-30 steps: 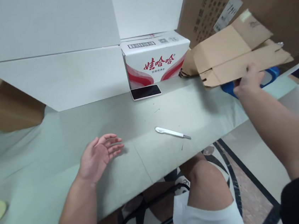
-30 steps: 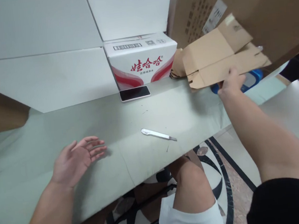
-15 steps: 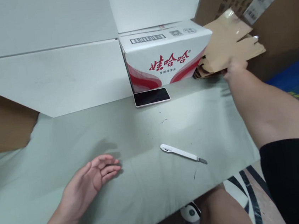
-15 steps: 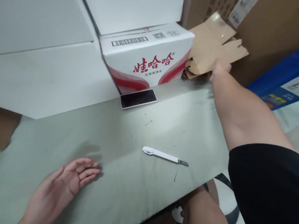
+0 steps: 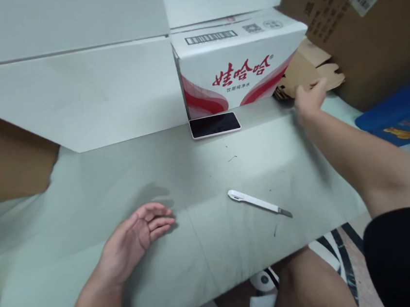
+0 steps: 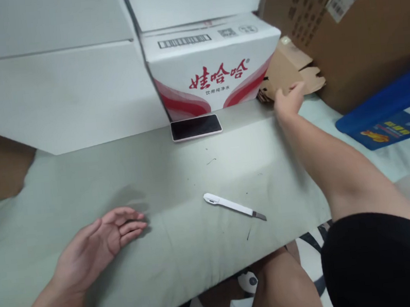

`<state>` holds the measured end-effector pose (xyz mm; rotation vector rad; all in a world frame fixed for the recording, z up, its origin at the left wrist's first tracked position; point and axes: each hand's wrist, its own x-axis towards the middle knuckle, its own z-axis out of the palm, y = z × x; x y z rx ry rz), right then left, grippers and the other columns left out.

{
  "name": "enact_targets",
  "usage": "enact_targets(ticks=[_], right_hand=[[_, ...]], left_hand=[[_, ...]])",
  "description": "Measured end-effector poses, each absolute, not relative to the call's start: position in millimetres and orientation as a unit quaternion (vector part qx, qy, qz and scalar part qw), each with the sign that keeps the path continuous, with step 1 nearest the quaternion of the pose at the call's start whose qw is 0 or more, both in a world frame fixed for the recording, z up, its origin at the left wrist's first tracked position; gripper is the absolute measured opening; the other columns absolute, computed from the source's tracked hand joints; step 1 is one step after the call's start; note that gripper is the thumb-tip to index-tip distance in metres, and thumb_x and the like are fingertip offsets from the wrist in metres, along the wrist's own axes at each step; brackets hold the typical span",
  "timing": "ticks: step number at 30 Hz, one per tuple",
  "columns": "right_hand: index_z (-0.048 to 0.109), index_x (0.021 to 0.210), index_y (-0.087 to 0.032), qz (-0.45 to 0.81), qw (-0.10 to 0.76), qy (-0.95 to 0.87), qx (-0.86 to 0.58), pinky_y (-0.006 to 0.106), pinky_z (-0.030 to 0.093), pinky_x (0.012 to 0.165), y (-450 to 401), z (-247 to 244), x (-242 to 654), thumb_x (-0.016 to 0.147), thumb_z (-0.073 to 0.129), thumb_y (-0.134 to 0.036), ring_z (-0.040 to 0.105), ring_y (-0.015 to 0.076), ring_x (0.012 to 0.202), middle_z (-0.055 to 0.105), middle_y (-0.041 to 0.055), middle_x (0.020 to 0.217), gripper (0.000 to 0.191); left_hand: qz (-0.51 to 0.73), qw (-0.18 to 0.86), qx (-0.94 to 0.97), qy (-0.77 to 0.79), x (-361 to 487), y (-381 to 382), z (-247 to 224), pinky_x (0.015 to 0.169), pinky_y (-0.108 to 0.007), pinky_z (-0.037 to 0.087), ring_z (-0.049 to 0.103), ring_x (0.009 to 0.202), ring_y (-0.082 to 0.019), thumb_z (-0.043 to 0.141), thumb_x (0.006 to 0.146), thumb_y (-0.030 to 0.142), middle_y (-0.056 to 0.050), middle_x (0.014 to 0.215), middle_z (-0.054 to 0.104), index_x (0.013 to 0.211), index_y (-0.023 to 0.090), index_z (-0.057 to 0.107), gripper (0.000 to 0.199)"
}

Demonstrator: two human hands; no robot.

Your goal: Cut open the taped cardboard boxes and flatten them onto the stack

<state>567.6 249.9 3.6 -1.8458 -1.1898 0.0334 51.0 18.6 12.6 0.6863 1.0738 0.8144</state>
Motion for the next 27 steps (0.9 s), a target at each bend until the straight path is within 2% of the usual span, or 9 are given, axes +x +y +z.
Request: enact_targets(ticks=[2,3,4,6,8,10,12,20,27], right_hand=[[0.058,0.094,-0.02,0.037,0.431,-0.536,-0.725,0.038,0.05,0.091,238.7,8.2,530.7,0.087,0.061,-0.016,0.062,0.0183,0.086,0.07,0.0127,0.098,0.008],[0.061,0.091,-0.02,0.058,0.404,-0.589,-0.697,0.036,0.051,0.092,233.7,10.6,510.1,0.084,0.069,-0.022,0.064,0.0194,0.089,0.072,0.0112,0.098,0.011],[0.065,0.092,-0.02,0.077,0.365,-0.657,-0.655,0.037,0.052,0.097,230.0,13.4,489.3,0.078,0.077,-0.028,0.067,0.022,0.098,0.074,0.0113,0.104,0.02],[0.07,0.114,-0.017,0.087,0.221,-0.809,-0.537,0.045,0.048,0.111,227.5,19.9,450.1,0.074,0.082,-0.042,0.065,0.0322,0.123,0.071,0.0168,0.13,0.049],[0.062,0.137,-0.013,0.069,0.09,-0.873,-0.474,0.054,0.042,0.119,232.1,27.0,419.1,0.075,0.078,-0.054,0.057,0.0404,0.138,0.062,0.0215,0.147,0.075],[0.055,0.147,-0.012,0.06,-0.012,-0.879,-0.472,0.057,0.043,0.118,242.0,33.0,399.3,0.077,0.074,-0.059,0.056,0.0432,0.139,0.059,0.0228,0.151,0.086],[0.053,0.15,-0.014,0.064,-0.081,-0.868,-0.486,0.056,0.049,0.114,254.3,36.0,389.7,0.077,0.073,-0.06,0.059,0.0429,0.136,0.06,0.0217,0.15,0.088],[0.062,0.141,-0.019,0.061,-0.178,-0.855,-0.483,0.048,0.056,0.104,283.4,33.8,386.2,0.067,0.084,-0.053,0.066,0.0394,0.125,0.065,0.0161,0.138,0.084],[0.057,0.147,-0.017,0.081,-0.186,-0.858,-0.472,0.047,0.054,0.108,285.8,34.2,390.2,0.068,0.082,-0.055,0.062,0.0402,0.132,0.063,0.0172,0.142,0.091]], left_hand=[[0.369,0.735,0.31,0.476,50.6,17.9,12.3,0.087,-0.038,0.064,0.074,0.096,-0.03,0.078,0.076,0.062,-0.015,0.106,0.077,0.1,0.019,0.081,0.049],[0.371,0.737,0.312,0.471,50.6,17.4,12.1,0.086,-0.036,0.064,0.074,0.097,-0.029,0.079,0.076,0.062,-0.014,0.106,0.077,0.1,0.019,0.081,0.05],[0.372,0.739,0.314,0.466,50.9,16.8,11.9,0.086,-0.035,0.064,0.074,0.097,-0.029,0.08,0.076,0.063,-0.014,0.106,0.077,0.1,0.019,0.081,0.05],[0.373,0.743,0.319,0.455,52.0,15.5,11.8,0.088,-0.034,0.063,0.074,0.099,-0.027,0.08,0.077,0.062,-0.012,0.106,0.076,0.101,0.02,0.08,0.049],[0.371,0.749,0.318,0.447,54.2,13.8,12.6,0.089,-0.033,0.061,0.074,0.099,-0.026,0.08,0.077,0.062,-0.011,0.105,0.076,0.101,0.02,0.08,0.048],[0.368,0.751,0.313,0.449,57.1,11.9,13.7,0.089,-0.032,0.06,0.073,0.098,-0.025,0.081,0.076,0.064,-0.009,0.104,0.076,0.099,0.021,0.079,0.048],[0.367,0.747,0.314,0.457,59.8,10.2,14.2,0.089,-0.031,0.058,0.073,0.097,-0.023,0.083,0.074,0.066,-0.008,0.102,0.075,0.097,0.022,0.077,0.05],[0.327,0.738,0.371,0.459,62.1,9.2,12.7,0.098,-0.039,0.053,0.069,0.105,-0.026,0.076,0.076,0.071,-0.009,0.11,0.071,0.101,0.021,0.072,0.055],[0.311,0.731,0.404,0.454,62.9,8.8,13.7,0.104,-0.043,0.05,0.067,0.111,-0.027,0.069,0.081,0.068,-0.011,0.116,0.07,0.105,0.022,0.069,0.052]])
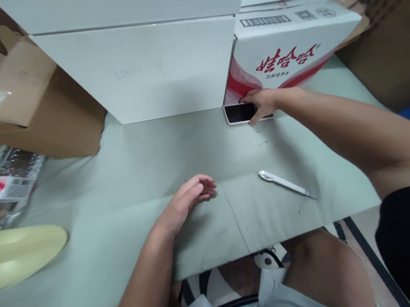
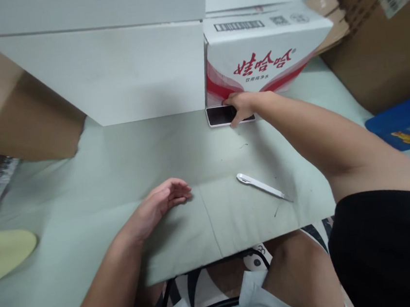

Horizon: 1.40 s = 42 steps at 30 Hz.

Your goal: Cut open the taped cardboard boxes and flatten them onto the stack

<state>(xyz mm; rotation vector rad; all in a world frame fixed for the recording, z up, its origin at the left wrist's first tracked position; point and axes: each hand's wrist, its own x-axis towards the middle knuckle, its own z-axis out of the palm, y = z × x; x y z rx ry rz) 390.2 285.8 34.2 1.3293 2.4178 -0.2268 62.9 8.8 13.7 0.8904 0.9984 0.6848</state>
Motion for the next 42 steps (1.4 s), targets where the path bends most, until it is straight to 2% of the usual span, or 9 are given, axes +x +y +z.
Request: enact_targets(ticks=[8,13,18,22,26,29,31,38,42], right_hand=[[0.046,0.156,-0.007,-0.06,0.084,0.872,0.479,0.054,0.046,0.12,248.7,36.0,399.1,0.077,0.077,-0.049,0.055,0.0418,0.143,0.053,0.0254,0.156,0.095],[0.053,0.149,-0.006,-0.068,0.042,0.925,0.373,0.054,0.048,0.118,174.0,37.8,365.3,0.092,0.062,-0.037,0.057,0.0366,0.142,0.059,0.0256,0.15,0.065],[0.052,0.148,-0.012,-0.097,-0.002,0.963,0.251,0.056,0.05,0.115,118.0,47.9,253.2,0.098,0.056,-0.034,0.06,0.0346,0.137,0.06,0.0226,0.149,0.056],[0.05,0.147,-0.022,-0.128,-0.114,0.948,0.266,0.048,0.051,0.115,107.2,68.0,131.7,0.097,0.057,-0.023,0.054,0.0299,0.145,0.04,0.0142,0.168,0.051],[0.053,0.14,-0.026,-0.151,-0.152,0.936,0.279,0.037,0.058,0.107,111.6,91.9,28.2,0.094,0.056,-0.019,0.056,0.0213,0.142,0.012,0.0021,0.179,0.047],[0.057,0.126,-0.037,-0.148,-0.163,0.935,0.277,0.034,0.058,0.113,117.4,103.4,-20.3,0.089,0.063,-0.029,0.05,0.0199,0.148,0.041,-0.0207,0.165,0.039],[0.058,0.116,-0.04,-0.146,-0.14,0.94,0.274,0.034,0.058,0.115,119.6,106.7,-37.0,0.086,0.067,-0.032,0.048,0.019,0.15,0.057,-0.0255,0.149,0.032],[0.055,0.119,-0.035,-0.116,-0.209,0.905,0.351,0.038,0.057,0.116,127.1,114.1,-45.7,0.096,0.057,-0.032,0.059,0.0164,0.134,0.062,-0.0139,0.144,0.023],[0.054,0.107,-0.028,-0.111,-0.152,0.919,0.347,0.043,0.06,0.112,137.3,117.4,-51.7,0.097,0.053,-0.031,0.063,0.0181,0.127,0.061,-0.0082,0.15,0.011]], left_hand=[[0.333,0.718,0.404,0.459,69.0,9.9,22.9,0.098,-0.042,0.05,0.068,0.102,-0.026,0.072,0.074,0.07,-0.01,0.112,0.071,0.099,0.021,0.069,0.055],[0.43,0.675,0.399,0.447,66.5,7.8,38.9,0.088,-0.038,0.053,0.07,0.09,-0.023,0.073,0.073,0.062,-0.008,0.098,0.074,0.09,0.021,0.07,0.045],[0.616,0.522,0.364,0.464,42.2,2.2,52.4,0.075,-0.033,0.053,0.067,0.073,-0.019,0.07,0.073,0.052,-0.004,0.076,0.07,0.079,0.02,0.069,0.033],[0.725,0.383,0.338,0.462,17.3,-8.7,56.6,0.064,-0.027,0.048,0.059,0.062,-0.014,0.063,0.078,0.042,-0.001,0.064,0.06,0.069,0.02,0.066,0.025],[0.759,0.31,0.329,0.469,-0.6,-17.5,57.8,0.059,-0.026,0.044,0.055,0.059,-0.013,0.057,0.082,0.034,-0.001,0.061,0.054,0.063,0.02,0.063,0.025],[0.769,0.297,0.327,0.462,-8.2,-17.3,58.9,0.057,-0.026,0.042,0.052,0.057,-0.013,0.056,0.083,0.035,-0.001,0.059,0.053,0.061,0.02,0.061,0.027],[0.783,0.3,0.313,0.446,-10.9,-15.2,60.2,0.054,-0.026,0.042,0.05,0.054,-0.013,0.059,0.08,0.037,0.0,0.056,0.051,0.061,0.02,0.06,0.026],[0.806,0.274,0.285,0.441,-14.4,-17.7,66.7,0.052,-0.027,0.04,0.051,0.051,-0.012,0.057,0.081,0.033,0.001,0.055,0.049,0.059,0.02,0.06,0.025],[0.821,0.255,0.277,0.43,-15.5,-19.1,66.7,0.051,-0.027,0.037,0.049,0.049,-0.013,0.055,0.082,0.03,0.001,0.053,0.048,0.059,0.02,0.059,0.025]])
